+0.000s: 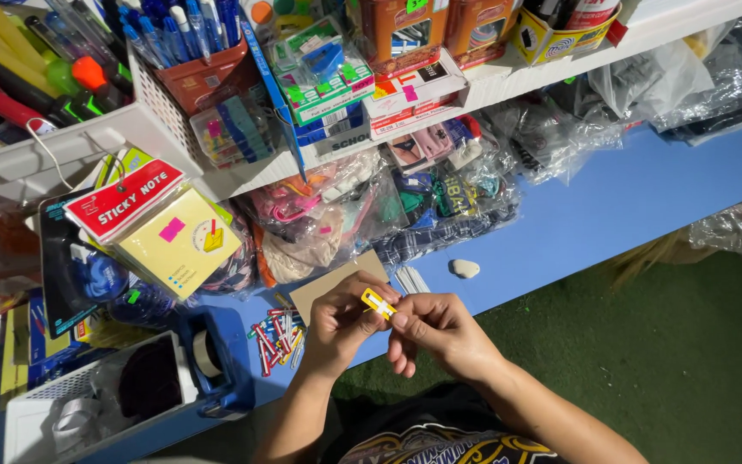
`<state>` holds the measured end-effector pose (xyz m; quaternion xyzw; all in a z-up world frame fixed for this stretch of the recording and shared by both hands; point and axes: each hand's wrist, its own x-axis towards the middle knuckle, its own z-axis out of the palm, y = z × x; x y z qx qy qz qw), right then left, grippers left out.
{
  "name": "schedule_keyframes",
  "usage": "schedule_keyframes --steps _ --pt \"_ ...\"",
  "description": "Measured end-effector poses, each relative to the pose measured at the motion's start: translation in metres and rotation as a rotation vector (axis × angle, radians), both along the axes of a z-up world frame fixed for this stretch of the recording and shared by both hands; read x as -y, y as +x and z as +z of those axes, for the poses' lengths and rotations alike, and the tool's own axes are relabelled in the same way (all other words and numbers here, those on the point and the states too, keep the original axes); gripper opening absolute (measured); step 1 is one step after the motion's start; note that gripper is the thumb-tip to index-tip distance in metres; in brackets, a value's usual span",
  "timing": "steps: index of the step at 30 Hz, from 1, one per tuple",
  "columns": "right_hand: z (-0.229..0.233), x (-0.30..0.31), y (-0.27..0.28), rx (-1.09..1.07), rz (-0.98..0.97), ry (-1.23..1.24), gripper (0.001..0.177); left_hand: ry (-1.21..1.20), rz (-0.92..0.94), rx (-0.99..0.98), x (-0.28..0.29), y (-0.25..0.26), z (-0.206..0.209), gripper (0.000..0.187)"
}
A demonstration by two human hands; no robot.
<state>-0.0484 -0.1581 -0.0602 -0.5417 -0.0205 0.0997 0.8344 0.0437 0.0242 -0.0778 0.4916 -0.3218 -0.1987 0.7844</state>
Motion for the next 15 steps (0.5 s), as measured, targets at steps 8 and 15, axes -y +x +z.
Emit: schedule_keyframes --steps 8,15 --pt "-0.002 0.013 -0.008 0.021 -0.113 -0.058 0.027 0.036 0.121 0.202 0.014 -0.017 0.022 0.015" --pt "-0.002 0.019 -0.016 0.089 -0.177 -0.077 0.027 0.094 0.301 0.299 0.024 -0.033 0.025 0.038"
